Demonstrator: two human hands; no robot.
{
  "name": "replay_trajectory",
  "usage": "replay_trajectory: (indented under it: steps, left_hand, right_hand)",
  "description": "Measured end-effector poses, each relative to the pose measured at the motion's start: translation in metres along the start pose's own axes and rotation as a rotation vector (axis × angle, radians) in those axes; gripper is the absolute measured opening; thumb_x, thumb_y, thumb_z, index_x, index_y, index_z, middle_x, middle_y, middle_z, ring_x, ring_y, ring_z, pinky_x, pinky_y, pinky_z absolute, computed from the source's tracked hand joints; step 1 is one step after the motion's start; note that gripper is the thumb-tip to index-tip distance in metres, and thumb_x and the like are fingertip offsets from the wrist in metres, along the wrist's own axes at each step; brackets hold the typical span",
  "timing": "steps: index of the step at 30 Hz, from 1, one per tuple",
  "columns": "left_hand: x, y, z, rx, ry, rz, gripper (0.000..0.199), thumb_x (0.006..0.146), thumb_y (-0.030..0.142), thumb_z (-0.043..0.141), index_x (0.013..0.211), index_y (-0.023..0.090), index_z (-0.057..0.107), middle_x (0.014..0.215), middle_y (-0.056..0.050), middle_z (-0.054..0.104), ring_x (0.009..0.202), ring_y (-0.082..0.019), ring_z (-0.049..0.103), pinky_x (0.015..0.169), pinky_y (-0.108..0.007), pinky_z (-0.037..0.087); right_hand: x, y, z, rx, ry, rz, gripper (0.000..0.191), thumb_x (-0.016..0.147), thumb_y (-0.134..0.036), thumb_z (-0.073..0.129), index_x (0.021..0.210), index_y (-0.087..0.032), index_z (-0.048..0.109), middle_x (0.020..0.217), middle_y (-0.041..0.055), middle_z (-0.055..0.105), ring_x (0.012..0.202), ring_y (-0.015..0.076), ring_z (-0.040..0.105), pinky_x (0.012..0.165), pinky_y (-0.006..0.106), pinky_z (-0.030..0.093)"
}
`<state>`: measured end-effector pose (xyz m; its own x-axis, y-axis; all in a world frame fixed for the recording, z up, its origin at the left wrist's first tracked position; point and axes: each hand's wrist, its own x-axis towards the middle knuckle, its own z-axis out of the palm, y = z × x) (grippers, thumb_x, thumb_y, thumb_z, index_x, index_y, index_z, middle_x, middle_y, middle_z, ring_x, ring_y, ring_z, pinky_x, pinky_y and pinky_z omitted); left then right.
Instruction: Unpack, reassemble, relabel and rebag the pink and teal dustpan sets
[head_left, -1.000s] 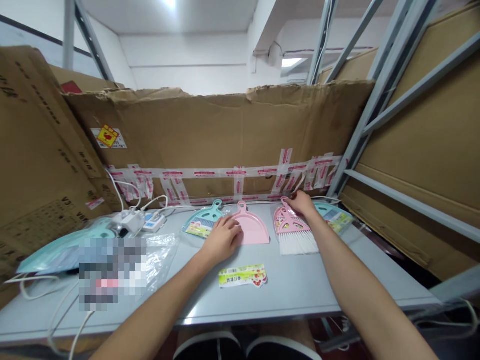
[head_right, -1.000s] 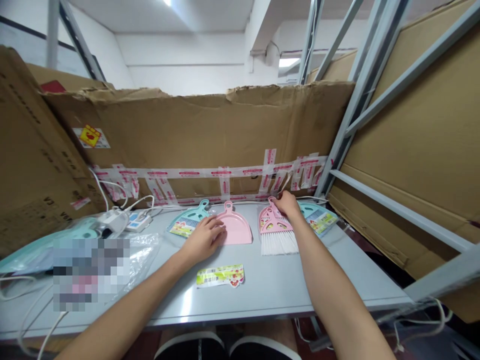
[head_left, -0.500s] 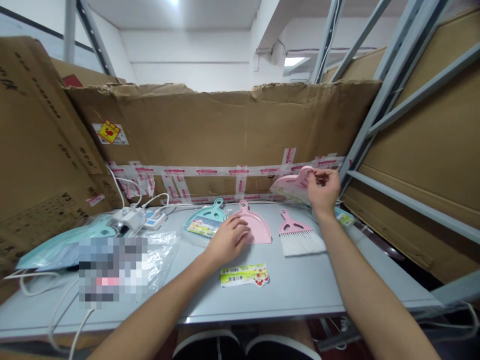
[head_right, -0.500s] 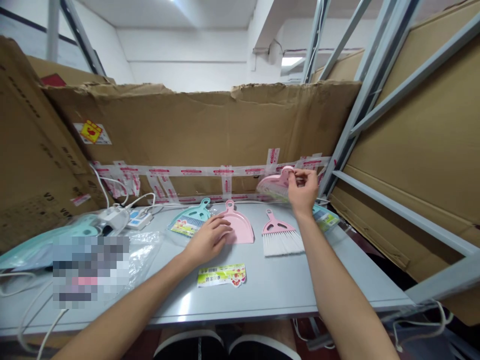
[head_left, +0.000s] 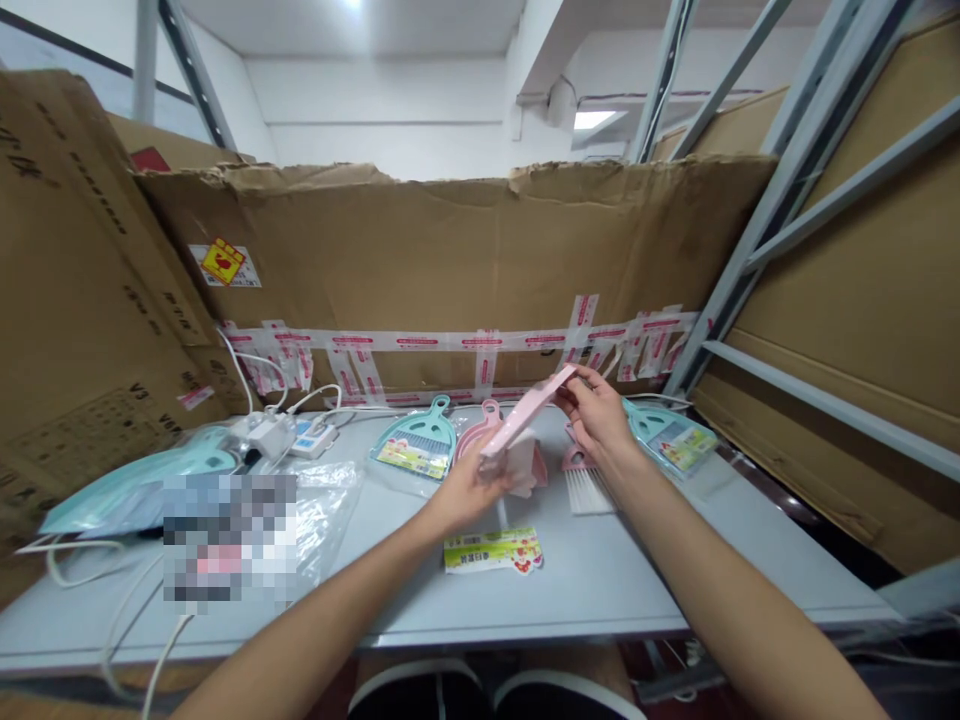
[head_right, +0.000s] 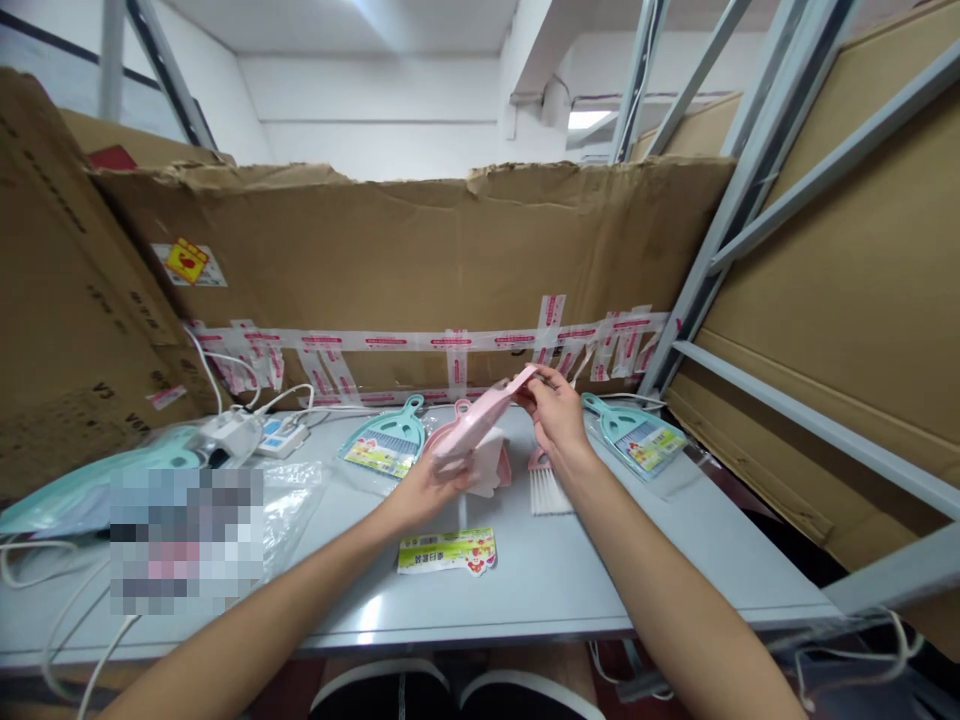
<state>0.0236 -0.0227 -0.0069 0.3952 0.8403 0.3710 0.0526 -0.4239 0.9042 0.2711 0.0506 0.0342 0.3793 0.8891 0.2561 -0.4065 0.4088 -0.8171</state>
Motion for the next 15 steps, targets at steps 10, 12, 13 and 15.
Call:
replay_trajectory:
  steps: [10, 12, 13, 15]
  left_hand:
    - [0.002, 0.016, -0.027, 0.276, 0.376, 0.058, 0.047, 0.107, 0.06, 0.066, 0.123, 0.02, 0.084, 0.11, -0.01, 0.084, 0.105, -0.031, 0.075, 0.097, -0.041, 0.057]
    - [0.002, 0.021, -0.029, 0.278, 0.396, 0.102, 0.044, 0.107, 0.057, 0.068, 0.126, 0.021, 0.083, 0.121, -0.011, 0.083, 0.115, -0.031, 0.073, 0.105, -0.04, 0.054]
    - [0.001, 0.023, -0.029, 0.266, 0.384, 0.096, 0.044, 0.108, 0.058, 0.066, 0.125, 0.021, 0.083, 0.12, -0.01, 0.083, 0.115, -0.031, 0.073, 0.104, -0.04, 0.054]
    - [0.0, 0.025, -0.027, 0.221, 0.352, 0.049, 0.047, 0.109, 0.061, 0.062, 0.116, 0.02, 0.084, 0.111, -0.009, 0.084, 0.105, -0.03, 0.075, 0.095, -0.038, 0.056]
  right_hand:
    - [-0.025, -0.029, 0.007, -0.375, -0.104, -0.173, 0.031, 0.082, -0.043, 0.085, 0.096, -0.016, 0.083, 0.069, 0.0027, 0.076, 0.058, 0.0186, 0.071, 0.053, 0.03, 0.062]
    - [-0.027, -0.026, 0.007, -0.437, -0.158, -0.102, 0.034, 0.085, -0.045, 0.081, 0.099, -0.014, 0.084, 0.066, 0.0029, 0.075, 0.054, 0.0181, 0.069, 0.05, 0.029, 0.061]
    - [-0.027, -0.024, 0.008, -0.46, -0.192, -0.059, 0.034, 0.085, -0.045, 0.079, 0.099, -0.014, 0.084, 0.066, 0.0034, 0.075, 0.053, 0.0178, 0.069, 0.049, 0.028, 0.06]
    - [-0.029, -0.018, 0.01, -0.49, -0.258, 0.02, 0.031, 0.087, -0.043, 0.077, 0.096, -0.014, 0.082, 0.069, 0.0046, 0.077, 0.053, 0.0165, 0.069, 0.049, 0.027, 0.06]
